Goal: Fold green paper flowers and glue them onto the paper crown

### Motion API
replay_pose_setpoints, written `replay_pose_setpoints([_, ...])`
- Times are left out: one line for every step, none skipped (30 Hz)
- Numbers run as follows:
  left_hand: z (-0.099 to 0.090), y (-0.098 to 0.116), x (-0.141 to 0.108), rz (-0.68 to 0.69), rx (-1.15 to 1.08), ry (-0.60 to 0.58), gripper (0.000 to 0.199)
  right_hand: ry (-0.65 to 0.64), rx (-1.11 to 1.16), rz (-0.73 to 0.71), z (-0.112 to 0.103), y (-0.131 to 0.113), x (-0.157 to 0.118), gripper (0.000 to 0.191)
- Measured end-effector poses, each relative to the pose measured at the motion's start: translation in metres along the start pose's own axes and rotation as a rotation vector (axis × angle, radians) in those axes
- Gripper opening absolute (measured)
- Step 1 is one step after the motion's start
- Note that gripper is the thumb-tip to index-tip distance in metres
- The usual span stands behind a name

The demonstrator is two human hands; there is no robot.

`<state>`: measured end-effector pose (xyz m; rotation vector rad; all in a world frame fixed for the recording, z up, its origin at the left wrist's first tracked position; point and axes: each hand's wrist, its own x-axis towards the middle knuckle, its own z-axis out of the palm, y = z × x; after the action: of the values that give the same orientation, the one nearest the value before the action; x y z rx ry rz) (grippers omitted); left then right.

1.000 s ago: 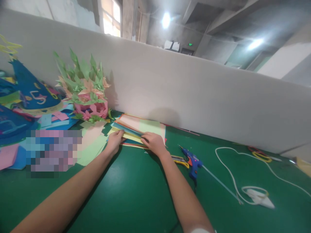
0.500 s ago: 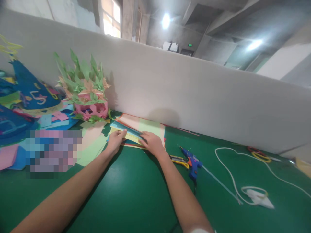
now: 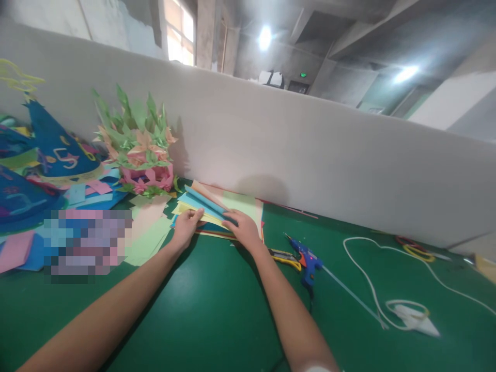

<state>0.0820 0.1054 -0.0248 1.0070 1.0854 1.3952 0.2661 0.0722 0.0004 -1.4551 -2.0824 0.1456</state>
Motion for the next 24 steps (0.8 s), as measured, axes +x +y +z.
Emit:
replay_pose_setpoints([0.000, 0.000, 0.000, -0.001, -0.002, -0.002, 0.036, 0.002, 0.007, 0.001, 0.000, 0.000, 0.000, 0.028])
replay_pose_setpoints([0.000, -0.001, 0.000, -0.001, -0.003, -0.005, 0.036, 0.004, 0.013, 0.001, 0.000, 0.000, 0.000, 0.028])
replay_pose_setpoints([0.001, -0.001, -0.001, -0.001, -0.003, -0.007, 0.036, 0.006, 0.016, 0.001, 0.000, -0.001, 0.001, 0.028])
replay_pose_setpoints([0.001, -0.001, -0.001, -0.001, -0.002, -0.008, 0.036, 0.008, 0.016, 0.000, 0.000, -0.001, 0.001, 0.028])
replay_pose_setpoints([0.001, 0.000, -0.001, 0.000, 0.001, -0.009, 0.036, 0.009, 0.013, -0.001, 0.000, -0.001, 0.001, 0.029])
replay_pose_setpoints([0.001, 0.000, -0.001, 0.002, 0.007, -0.009, 0.036, 0.010, 0.006, -0.004, 0.000, -0.002, 0.001, 0.029])
replay_pose_setpoints([0.001, 0.000, -0.001, 0.003, 0.014, -0.009, 0.036, 0.011, -0.003, -0.007, 0.000, -0.002, 0.001, 0.029])
replay_pose_setpoints([0.001, 0.000, -0.001, 0.005, 0.022, -0.009, 0.036, 0.011, -0.014, -0.010, 0.000, -0.002, 0.001, 0.029])
replay_pose_setpoints([0.001, 0.000, -0.001, 0.006, 0.029, -0.008, 0.036, 0.010, -0.027, -0.015, 0.000, -0.002, 0.001, 0.030])
replay_pose_setpoints([0.001, 0.000, -0.001, 0.007, 0.035, -0.008, 0.036, 0.010, -0.040, -0.020, 0.001, -0.003, 0.001, 0.030])
replay_pose_setpoints([0.001, 0.000, -0.001, 0.007, 0.041, -0.007, 0.036, 0.010, -0.053, -0.025, 0.001, -0.003, 0.001, 0.031])
replay_pose_setpoints([0.001, -0.001, -0.001, 0.006, 0.045, -0.006, 0.036, 0.010, -0.067, -0.032, 0.001, -0.004, 0.001, 0.031])
replay_pose_setpoints([0.001, -0.001, -0.001, 0.006, 0.050, -0.004, 0.036, 0.011, -0.081, -0.040, 0.001, -0.005, 0.001, 0.031])
replay_pose_setpoints([0.001, -0.001, -0.001, 0.005, 0.056, -0.002, 0.036, 0.014, -0.095, -0.048, 0.002, -0.006, 0.001, 0.030])
replay_pose_setpoints([0.001, -0.001, -0.001, 0.005, 0.061, 0.001, 0.035, 0.018, -0.110, -0.056, 0.002, -0.008, 0.001, 0.028])
replay_pose_setpoints([0.002, 0.000, -0.001, 0.003, 0.067, 0.002, 0.035, 0.023, -0.125, -0.064, 0.002, -0.009, 0.000, 0.027])
replay_pose_setpoints([0.002, 0.001, -0.001, 0.000, 0.073, 0.003, 0.035, 0.029, -0.140, -0.070, 0.002, -0.010, 0.000, 0.026])
replay_pose_setpoints([0.003, 0.002, -0.002, -0.005, 0.078, 0.004, 0.034, 0.035, -0.154, -0.075, 0.003, -0.012, 0.000, 0.025])
replay_pose_setpoints([0.003, 0.004, -0.003, -0.013, 0.083, 0.005, 0.033, 0.041, -0.168, -0.078, 0.003, -0.013, -0.001, 0.024])
replay_pose_setpoints([0.003, 0.006, -0.005, -0.023, 0.088, 0.006, 0.033, 0.046, -0.181, -0.080, 0.003, -0.013, -0.001, 0.023])
replay_pose_setpoints([0.004, 0.008, -0.007, -0.035, 0.094, 0.007, 0.032, 0.049, -0.192, -0.081, 0.004, -0.013, -0.001, 0.023])
replay_pose_setpoints([0.004, 0.011, -0.010, -0.047, 0.100, 0.009, 0.031, 0.052, -0.201, -0.081, 0.004, -0.013, -0.001, 0.023])
replay_pose_setpoints([0.003, 0.014, -0.013, -0.062, 0.107, 0.009, 0.030, 0.053, -0.209, -0.080, 0.005, -0.012, -0.001, 0.023])
replay_pose_setpoints([0.003, 0.017, -0.018, -0.078, 0.116, 0.011, 0.029, 0.053, -0.215, -0.080, 0.006, -0.011, -0.001, 0.022])
